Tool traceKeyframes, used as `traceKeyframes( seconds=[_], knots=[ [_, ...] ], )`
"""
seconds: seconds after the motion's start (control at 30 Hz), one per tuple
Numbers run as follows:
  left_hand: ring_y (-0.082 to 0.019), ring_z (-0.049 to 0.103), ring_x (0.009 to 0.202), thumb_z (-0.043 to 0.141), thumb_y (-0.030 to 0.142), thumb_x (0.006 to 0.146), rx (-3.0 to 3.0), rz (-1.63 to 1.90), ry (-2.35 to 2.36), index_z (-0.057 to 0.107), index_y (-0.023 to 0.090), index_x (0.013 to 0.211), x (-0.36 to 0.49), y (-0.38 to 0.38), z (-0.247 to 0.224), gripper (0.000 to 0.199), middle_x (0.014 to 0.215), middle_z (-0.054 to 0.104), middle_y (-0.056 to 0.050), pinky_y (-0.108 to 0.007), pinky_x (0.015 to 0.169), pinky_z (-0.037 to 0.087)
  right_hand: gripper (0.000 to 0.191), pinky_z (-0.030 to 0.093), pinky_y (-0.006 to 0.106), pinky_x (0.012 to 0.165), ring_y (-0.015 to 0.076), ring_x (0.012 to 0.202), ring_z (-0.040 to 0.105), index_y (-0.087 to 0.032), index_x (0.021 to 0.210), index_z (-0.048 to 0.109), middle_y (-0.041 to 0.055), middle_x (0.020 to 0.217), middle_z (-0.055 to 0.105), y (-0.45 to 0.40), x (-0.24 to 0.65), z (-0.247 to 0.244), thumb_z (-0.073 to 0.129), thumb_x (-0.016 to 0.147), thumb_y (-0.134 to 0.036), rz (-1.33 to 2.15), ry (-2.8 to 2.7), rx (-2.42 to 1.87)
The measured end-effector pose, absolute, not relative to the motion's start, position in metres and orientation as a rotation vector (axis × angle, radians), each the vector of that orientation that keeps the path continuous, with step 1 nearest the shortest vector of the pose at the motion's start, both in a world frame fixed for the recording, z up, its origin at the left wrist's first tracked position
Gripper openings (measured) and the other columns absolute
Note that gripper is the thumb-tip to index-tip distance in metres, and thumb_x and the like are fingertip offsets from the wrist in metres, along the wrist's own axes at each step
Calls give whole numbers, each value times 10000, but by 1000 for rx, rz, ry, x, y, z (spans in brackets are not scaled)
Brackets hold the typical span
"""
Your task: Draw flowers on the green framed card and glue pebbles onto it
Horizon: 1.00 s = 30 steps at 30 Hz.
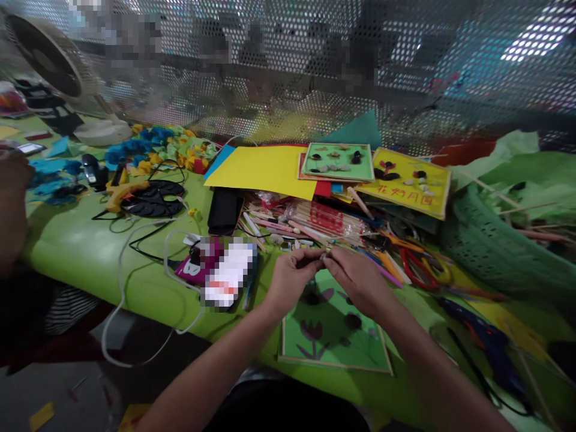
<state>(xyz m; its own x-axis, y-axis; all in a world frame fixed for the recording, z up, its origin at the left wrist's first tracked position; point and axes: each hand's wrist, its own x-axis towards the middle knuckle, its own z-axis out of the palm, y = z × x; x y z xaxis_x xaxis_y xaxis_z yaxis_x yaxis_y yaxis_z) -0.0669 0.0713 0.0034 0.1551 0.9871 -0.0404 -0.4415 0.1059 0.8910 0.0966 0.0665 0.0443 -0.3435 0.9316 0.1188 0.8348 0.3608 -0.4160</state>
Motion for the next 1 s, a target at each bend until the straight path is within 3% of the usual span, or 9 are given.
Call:
traceKeyframes(
  seconds=[0.37,1.0],
  knots=[
    [-181,757,820,857,260,696,890,1259,811,842,173,898,-65,71,-2,220,897,823,-50,-329,869,617,281,296,325,627,202,653,471,-250,742,367,34,715,542,68,92,42,351,1007,-345,437,-2284,-1523],
    [-178,759,825,834,198,706,973,1335,840,838,175,867,-64,68,-1,163,898,823,-58,-295,818,621,285,333,336,677,213,743,502,-244,767,419,28,785,560,66,94,43,355,986,-416,786,-2067,-1512]
  ],
)
